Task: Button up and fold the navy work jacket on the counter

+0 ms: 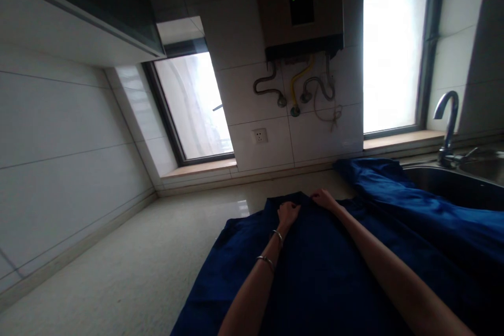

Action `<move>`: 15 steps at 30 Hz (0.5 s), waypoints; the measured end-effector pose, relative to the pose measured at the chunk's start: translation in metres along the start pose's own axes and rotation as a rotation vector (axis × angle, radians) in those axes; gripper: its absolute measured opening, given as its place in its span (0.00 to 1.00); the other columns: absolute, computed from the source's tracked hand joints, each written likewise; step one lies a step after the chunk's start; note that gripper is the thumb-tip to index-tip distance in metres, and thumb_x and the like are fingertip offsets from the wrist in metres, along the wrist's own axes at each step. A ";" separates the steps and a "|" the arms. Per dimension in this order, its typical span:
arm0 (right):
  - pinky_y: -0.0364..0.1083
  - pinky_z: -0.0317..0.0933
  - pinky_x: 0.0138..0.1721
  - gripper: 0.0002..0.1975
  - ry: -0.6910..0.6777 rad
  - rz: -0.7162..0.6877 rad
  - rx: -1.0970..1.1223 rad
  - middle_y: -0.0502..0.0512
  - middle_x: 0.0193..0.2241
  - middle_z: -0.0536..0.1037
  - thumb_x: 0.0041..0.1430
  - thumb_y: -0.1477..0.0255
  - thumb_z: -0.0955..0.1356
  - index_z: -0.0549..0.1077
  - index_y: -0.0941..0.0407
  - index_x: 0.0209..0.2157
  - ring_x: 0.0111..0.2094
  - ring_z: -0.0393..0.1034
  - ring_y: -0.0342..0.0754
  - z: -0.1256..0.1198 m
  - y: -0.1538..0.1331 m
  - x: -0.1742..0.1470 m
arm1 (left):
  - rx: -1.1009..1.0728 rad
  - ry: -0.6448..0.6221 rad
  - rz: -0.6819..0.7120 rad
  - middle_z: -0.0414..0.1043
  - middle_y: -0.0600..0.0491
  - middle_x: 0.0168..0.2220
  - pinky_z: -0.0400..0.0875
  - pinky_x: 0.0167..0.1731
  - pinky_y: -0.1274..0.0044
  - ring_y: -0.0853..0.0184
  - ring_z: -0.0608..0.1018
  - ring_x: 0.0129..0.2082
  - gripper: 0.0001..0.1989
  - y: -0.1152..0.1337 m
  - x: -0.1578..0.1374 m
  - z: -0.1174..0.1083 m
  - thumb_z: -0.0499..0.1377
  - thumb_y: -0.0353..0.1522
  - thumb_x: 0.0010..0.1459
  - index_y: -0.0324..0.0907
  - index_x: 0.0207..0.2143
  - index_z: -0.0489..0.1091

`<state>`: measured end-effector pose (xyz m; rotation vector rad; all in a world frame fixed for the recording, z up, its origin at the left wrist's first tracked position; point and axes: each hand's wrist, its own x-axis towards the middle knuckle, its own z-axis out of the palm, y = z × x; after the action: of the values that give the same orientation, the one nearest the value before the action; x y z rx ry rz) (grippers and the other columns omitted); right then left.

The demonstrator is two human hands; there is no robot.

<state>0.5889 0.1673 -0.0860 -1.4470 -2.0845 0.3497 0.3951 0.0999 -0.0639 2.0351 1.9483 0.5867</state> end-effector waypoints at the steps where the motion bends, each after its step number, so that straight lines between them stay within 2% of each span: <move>1: 0.40 0.61 0.39 0.15 -0.009 -0.006 0.000 0.53 0.33 0.79 0.50 0.75 0.61 0.78 0.58 0.34 0.36 0.72 0.48 0.000 0.002 0.000 | -0.005 0.000 -0.002 0.73 0.47 0.44 0.63 0.45 0.74 0.60 0.72 0.47 0.19 0.000 0.001 0.000 0.51 0.43 0.57 0.42 0.42 0.73; 6: 0.42 0.61 0.39 0.14 -0.011 0.000 -0.016 0.55 0.34 0.78 0.53 0.68 0.62 0.77 0.57 0.34 0.37 0.71 0.49 0.003 0.009 0.001 | -0.004 -0.018 -0.006 0.74 0.48 0.43 0.63 0.45 0.73 0.59 0.72 0.47 0.18 -0.001 0.001 0.000 0.52 0.42 0.56 0.43 0.41 0.74; 11: 0.42 0.60 0.40 0.14 0.032 0.062 -0.033 0.57 0.37 0.77 0.53 0.70 0.62 0.75 0.58 0.38 0.40 0.70 0.48 0.009 0.014 0.004 | 0.039 -0.007 -0.016 0.73 0.46 0.44 0.62 0.46 0.71 0.57 0.71 0.48 0.16 0.001 -0.003 -0.001 0.53 0.38 0.55 0.41 0.41 0.74; 15: 0.42 0.60 0.37 0.13 0.037 0.117 -0.046 0.57 0.34 0.78 0.51 0.72 0.62 0.76 0.58 0.36 0.37 0.71 0.48 0.009 0.014 0.007 | 0.069 0.013 -0.014 0.72 0.44 0.44 0.61 0.47 0.68 0.55 0.70 0.48 0.17 0.003 -0.006 0.000 0.52 0.38 0.54 0.40 0.40 0.73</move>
<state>0.5926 0.1797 -0.0984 -1.5945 -1.9962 0.3199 0.3978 0.0937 -0.0631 2.0618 2.0156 0.5376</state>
